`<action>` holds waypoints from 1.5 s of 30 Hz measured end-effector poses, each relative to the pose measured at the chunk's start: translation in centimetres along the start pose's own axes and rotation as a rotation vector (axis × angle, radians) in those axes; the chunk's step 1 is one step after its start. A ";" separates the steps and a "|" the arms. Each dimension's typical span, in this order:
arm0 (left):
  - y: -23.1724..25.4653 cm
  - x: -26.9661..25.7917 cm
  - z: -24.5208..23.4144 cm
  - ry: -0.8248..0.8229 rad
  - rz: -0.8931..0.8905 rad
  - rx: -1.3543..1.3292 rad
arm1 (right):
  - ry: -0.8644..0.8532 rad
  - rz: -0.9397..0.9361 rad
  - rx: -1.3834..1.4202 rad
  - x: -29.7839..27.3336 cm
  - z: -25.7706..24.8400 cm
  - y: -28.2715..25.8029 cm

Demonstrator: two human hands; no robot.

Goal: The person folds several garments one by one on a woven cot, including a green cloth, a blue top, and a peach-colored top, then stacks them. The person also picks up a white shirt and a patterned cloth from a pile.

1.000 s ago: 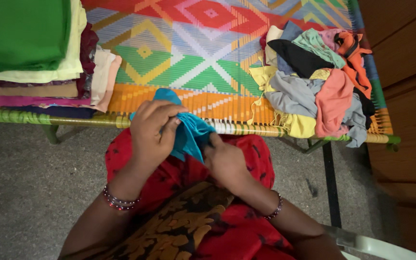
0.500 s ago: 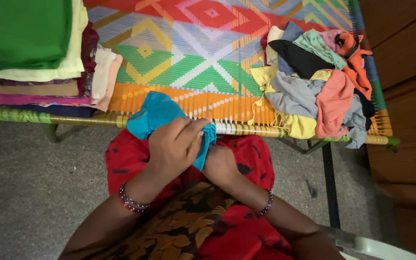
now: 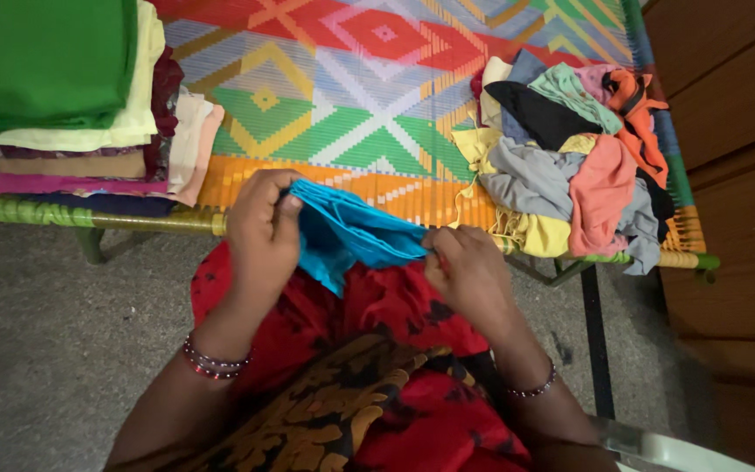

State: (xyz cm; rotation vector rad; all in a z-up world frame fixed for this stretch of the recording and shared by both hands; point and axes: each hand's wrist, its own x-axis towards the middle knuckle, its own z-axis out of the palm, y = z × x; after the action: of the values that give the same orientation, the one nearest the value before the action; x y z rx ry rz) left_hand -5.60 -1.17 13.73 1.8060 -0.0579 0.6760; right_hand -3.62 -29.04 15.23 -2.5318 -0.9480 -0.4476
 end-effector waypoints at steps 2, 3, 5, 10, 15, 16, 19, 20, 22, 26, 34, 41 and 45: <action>0.4 -0.3 0.2 -0.023 -0.062 -0.096 | -0.031 0.063 0.001 0.0 0.5 0.1; 0.5 -0.3 0.3 -0.029 -0.028 -0.120 | -0.038 0.101 -0.014 0.0 0.7 0.1; 0.9 -0.3 0.3 -0.033 0.031 -0.116 | -0.024 0.115 -0.019 -0.1 1.1 0.3; 1.5 -0.3 0.2 -0.015 0.256 -0.058 | -0.022 -0.073 -0.086 0.2 0.2 0.9; 1.7 0.1 -0.4 -0.089 0.342 -0.014 | -0.112 -0.170 -0.101 0.6 0.6 -0.3; 1.8 0.1 -0.5 -0.106 0.401 0.013 | -0.128 -0.172 -0.114 0.4 0.9 -0.6; 2.3 -0.1 -0.5 -0.251 0.408 0.020 | -0.213 -0.033 -0.167 0.5 2.1 -1.0; 2.5 -0.2 -0.5 -0.249 0.409 0.026 | -0.202 -0.034 -0.138 0.5 2.3 -0.8; 3.0 -0.4 -0.6 -0.244 0.408 0.039 | -0.181 -0.038 -0.077 0.4 2.7 -0.4; 3.6 0.0 -1.4 -0.111 0.376 0.116 | -0.214 -0.070 0.231 -0.1 3.0 0.4; 3.6 0.1 -1.8 0.014 0.250 0.097 | -0.159 -0.074 0.443 -0.9 4.1 1.1; 3.3 0.1 -1.6 0.018 0.250 0.058 | -0.073 0.496 0.797 -1.5 6.1 2.9; 3.5 -0.1 -1.3 -0.020 0.179 0.004 | 0.085 0.556 0.871 -1.5 6.2 3.6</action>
State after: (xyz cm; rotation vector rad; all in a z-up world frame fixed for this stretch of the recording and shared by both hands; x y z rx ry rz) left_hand -7.51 -1.24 16.97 1.8259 -0.2336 0.7851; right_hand -1.32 -29.43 8.31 -1.8196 -0.2603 0.0426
